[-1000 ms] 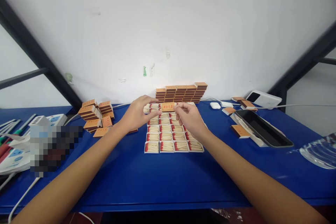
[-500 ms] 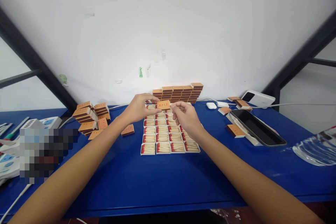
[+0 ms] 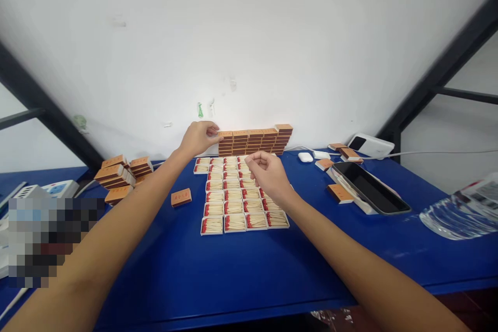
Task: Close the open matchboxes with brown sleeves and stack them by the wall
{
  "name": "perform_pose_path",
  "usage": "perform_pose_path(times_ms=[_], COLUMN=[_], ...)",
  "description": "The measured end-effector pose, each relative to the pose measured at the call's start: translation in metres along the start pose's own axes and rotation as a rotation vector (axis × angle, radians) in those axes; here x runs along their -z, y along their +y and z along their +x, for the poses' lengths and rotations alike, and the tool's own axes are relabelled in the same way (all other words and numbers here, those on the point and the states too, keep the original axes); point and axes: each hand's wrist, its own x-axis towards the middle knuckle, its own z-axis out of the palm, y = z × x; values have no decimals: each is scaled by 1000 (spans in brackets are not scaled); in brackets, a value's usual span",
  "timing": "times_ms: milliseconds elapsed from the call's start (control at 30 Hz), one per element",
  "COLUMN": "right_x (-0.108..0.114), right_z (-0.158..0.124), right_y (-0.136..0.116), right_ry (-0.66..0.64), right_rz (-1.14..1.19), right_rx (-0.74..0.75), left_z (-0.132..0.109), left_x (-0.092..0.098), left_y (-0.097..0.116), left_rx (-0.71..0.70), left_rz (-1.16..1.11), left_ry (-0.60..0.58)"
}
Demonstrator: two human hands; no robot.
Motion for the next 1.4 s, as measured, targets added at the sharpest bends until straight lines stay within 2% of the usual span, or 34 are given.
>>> perform_pose_path(times_ms=[167,267,333,433,533,633,733,900,967,1067,1133,1267,1400], right_x=[1,1,2,1,-1,-4,-3,-9,-17,-32,-38,-37,-33], right_z=[-1,-2,-2,-4,-6,-6,-4,-10,-21,-41,-50,-50,-45], right_y=[-2,-4,-5,-5,-3,1,5,4,1,-5,-9,-13,-10], right_ry=[-16,-11,-12,-25,-40,-51,-46,78,4,-315,-428,-338,-357], right_rz=[-5,-2,-8,-21,-39,-56,-55,79,131,123,117,101,52], right_rx=[-1,8,12,28,41,50,49,11,-15,-87,-106,-106,-120], left_z=[-1,-18,-42,-91,-137,-159,-161,-162,-166,-172,-173,-175,-177], left_x=[0,16,34,64,81,82,76,59,50,38,32,26,25], left_y=[13,14,11,2,-6,-8,-2,24,35,45,48,47,45], left_rx=[10,11,44,156,227,209,133,-22,-99,-201,-245,-270,-288], left_rz=[53,162,243,244,246,271,279,248,207,131,65,2,26], left_ry=[12,-1,-127,-450,-508,-482,-410,-141,-31,61,86,106,78])
